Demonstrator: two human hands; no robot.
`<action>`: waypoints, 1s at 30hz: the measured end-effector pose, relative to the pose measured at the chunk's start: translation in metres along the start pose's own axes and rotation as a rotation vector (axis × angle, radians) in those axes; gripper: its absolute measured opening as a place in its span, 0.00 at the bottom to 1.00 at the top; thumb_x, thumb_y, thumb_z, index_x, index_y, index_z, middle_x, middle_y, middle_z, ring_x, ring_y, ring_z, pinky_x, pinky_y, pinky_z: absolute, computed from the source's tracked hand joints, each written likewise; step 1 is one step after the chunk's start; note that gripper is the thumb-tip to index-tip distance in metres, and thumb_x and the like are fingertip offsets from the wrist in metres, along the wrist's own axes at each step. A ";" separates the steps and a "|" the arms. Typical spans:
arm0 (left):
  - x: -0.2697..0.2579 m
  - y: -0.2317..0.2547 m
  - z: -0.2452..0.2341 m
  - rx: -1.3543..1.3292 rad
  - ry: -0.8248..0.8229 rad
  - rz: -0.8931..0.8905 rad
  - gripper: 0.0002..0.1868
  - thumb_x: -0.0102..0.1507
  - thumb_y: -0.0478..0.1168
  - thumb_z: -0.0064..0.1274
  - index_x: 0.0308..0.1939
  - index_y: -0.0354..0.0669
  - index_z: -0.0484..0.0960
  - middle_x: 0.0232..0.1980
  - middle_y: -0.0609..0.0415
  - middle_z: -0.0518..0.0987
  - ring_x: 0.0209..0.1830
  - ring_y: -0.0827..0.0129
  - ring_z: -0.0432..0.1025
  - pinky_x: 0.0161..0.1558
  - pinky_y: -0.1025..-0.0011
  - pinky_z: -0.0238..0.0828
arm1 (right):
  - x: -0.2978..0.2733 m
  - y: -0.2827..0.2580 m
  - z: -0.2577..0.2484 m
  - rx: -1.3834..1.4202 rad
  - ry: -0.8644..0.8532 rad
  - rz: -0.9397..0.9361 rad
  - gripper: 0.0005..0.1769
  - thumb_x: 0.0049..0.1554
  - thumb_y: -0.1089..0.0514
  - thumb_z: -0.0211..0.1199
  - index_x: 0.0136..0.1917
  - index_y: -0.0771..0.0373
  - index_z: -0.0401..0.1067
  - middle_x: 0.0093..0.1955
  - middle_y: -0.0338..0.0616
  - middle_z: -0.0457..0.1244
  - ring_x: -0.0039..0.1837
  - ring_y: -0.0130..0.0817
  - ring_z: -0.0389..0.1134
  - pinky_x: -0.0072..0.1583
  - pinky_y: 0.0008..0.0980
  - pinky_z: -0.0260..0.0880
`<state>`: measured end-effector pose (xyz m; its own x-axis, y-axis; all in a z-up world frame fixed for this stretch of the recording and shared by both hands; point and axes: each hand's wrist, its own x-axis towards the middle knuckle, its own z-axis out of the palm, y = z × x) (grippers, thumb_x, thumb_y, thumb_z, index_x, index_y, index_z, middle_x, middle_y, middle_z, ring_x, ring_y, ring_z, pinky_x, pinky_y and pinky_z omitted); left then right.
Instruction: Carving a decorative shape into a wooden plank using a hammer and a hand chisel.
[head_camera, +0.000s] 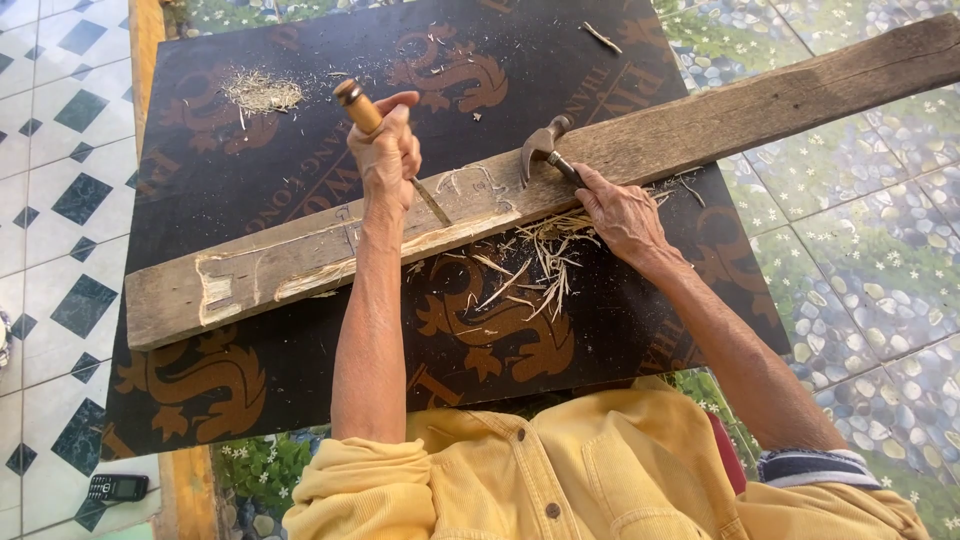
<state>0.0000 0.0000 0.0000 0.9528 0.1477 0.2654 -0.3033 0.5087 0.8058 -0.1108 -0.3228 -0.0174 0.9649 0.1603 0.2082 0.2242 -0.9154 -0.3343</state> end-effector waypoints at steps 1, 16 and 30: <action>0.002 -0.004 -0.010 -0.001 -0.003 0.005 0.09 0.66 0.34 0.58 0.48 0.34 0.87 0.18 0.63 0.69 0.11 0.80 0.57 0.11 0.80 0.53 | -0.004 -0.010 -0.011 -0.001 0.005 -0.002 0.27 0.69 0.48 0.48 0.80 0.51 0.59 0.25 0.45 0.60 0.26 0.41 0.60 0.33 0.40 0.58; -0.054 0.036 0.035 0.144 0.135 0.199 0.11 0.70 0.38 0.53 0.53 0.38 0.83 0.14 0.63 0.60 0.09 0.80 0.56 0.13 0.81 0.46 | -0.011 -0.022 -0.022 0.171 -0.026 0.091 0.21 0.70 0.46 0.47 0.74 0.46 0.64 0.47 0.65 0.70 0.51 0.64 0.73 0.56 0.58 0.69; -0.100 0.013 -0.037 1.536 -0.451 0.031 0.11 0.64 0.47 0.64 0.36 0.48 0.79 0.28 0.55 0.76 0.27 0.66 0.74 0.32 0.69 0.73 | -0.016 -0.024 -0.028 0.171 -0.016 0.093 0.21 0.70 0.45 0.46 0.75 0.43 0.61 0.48 0.61 0.71 0.52 0.59 0.74 0.56 0.56 0.70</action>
<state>-0.0981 0.0228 -0.0356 0.9482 -0.2515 0.1938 -0.3147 -0.8261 0.4675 -0.1358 -0.3135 0.0133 0.9843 0.0850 0.1546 0.1525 -0.8506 -0.5032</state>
